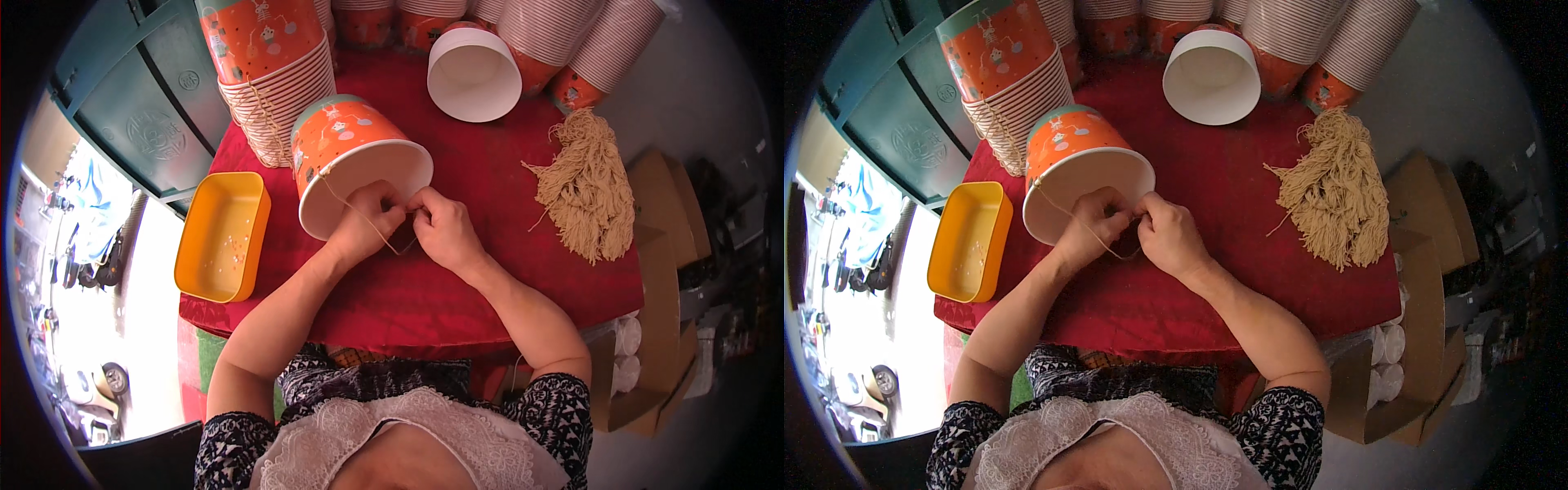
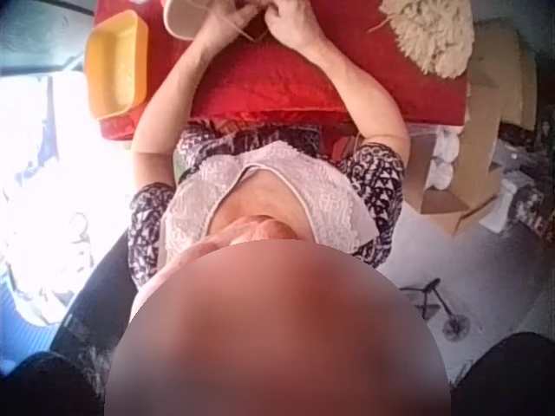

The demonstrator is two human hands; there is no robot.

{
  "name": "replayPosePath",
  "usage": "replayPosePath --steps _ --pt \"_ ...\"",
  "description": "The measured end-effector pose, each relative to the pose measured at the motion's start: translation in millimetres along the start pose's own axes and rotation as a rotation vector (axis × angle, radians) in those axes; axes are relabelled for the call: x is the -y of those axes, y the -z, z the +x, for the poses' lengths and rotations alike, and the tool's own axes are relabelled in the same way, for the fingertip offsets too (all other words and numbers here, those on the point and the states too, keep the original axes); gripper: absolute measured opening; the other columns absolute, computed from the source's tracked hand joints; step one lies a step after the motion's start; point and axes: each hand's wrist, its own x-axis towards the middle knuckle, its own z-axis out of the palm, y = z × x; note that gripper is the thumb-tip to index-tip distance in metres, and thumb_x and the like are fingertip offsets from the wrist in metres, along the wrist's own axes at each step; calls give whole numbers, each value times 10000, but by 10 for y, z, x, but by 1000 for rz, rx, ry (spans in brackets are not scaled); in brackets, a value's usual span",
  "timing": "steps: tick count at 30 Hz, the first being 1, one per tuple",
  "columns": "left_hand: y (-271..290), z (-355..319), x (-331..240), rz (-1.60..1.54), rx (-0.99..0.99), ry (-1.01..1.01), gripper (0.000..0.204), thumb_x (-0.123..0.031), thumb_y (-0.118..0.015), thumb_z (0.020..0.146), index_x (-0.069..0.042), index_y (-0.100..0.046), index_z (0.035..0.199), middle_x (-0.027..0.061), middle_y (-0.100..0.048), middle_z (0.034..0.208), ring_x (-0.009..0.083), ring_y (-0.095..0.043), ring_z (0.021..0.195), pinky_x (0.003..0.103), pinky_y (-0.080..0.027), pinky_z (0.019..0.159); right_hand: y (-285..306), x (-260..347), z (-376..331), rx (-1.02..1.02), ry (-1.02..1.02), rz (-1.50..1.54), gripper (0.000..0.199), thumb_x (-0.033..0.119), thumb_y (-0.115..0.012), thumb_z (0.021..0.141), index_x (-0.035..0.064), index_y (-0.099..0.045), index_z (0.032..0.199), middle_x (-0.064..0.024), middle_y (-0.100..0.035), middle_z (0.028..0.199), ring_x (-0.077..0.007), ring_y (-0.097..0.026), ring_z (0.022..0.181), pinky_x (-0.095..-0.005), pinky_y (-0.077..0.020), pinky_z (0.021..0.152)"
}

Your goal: Manually attaching thin cord handles to printed paper buckets.

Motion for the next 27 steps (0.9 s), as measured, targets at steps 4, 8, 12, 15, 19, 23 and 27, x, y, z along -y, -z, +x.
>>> replayPosePath --steps 4,8,12,15,19,23,27 --pt "3 14 51 -23 -14 25 94 -57 -607 778 35 -620 793 120 -649 730 200 -626 663 330 -502 596 -41 -1 -1 -7 31 -41 127 -50 -529 819 -26 -584 931 -188 -644 748 -269 -667 674 -361 -506 592" --pt "28 -1 -58 -157 21 157 102 -80 -602 815 21 -608 830 80 -620 717 140 -583 596 282 -469 522 -35 7 -15 5 3 -16 131 -35 -558 814 -28 -578 943 -179 -636 732 -263 -661 662 -362 -505 586" --pt "37 -12 -84 -189 31 178 114 -98 -586 842 15 -598 849 61 -603 711 122 -564 578 269 -456 503 -71 4 -20 4 -8 -11 139 -9 -604 810 -26 -578 945 -173 -638 736 -262 -657 655 -357 -503 577" --pt "31 -23 -124 -189 6 173 139 -115 -578 870 20 -600 846 62 -600 691 118 -557 562 271 -448 487 -111 -28 -16 -32 28 -31 124 -4 -618 814 -20 -585 932 -173 -647 754 -273 -659 659 -356 -503 577" --pt "40 -35 -173 -190 -7 176 175 -138 -567 899 26 -606 850 60 -592 658 115 -545 541 271 -437 470 -105 -11 -2 -50 53 -65 72 -9 -618 825 -11 -600 895 -171 -659 782 -285 -662 673 -357 -502 585" --pt "50 -30 -160 -198 11 179 200 -151 -559 917 29 -619 853 59 -586 634 114 -536 526 270 -425 457 -96 0 20 -56 26 -20 52 -4 -618 830 -9 -607 881 -168 -656 782 -277 -664 680 -356 -498 587" --pt "96 -20 -136 -183 52 157 207 -146 -548 923 30 -627 850 62 -593 659 117 -540 541 272 -434 480 -91 4 30 -21 -20 8 45 47 -611 840 21 -598 875 -173 -653 822 -369 -647 754 -441 -505 628"
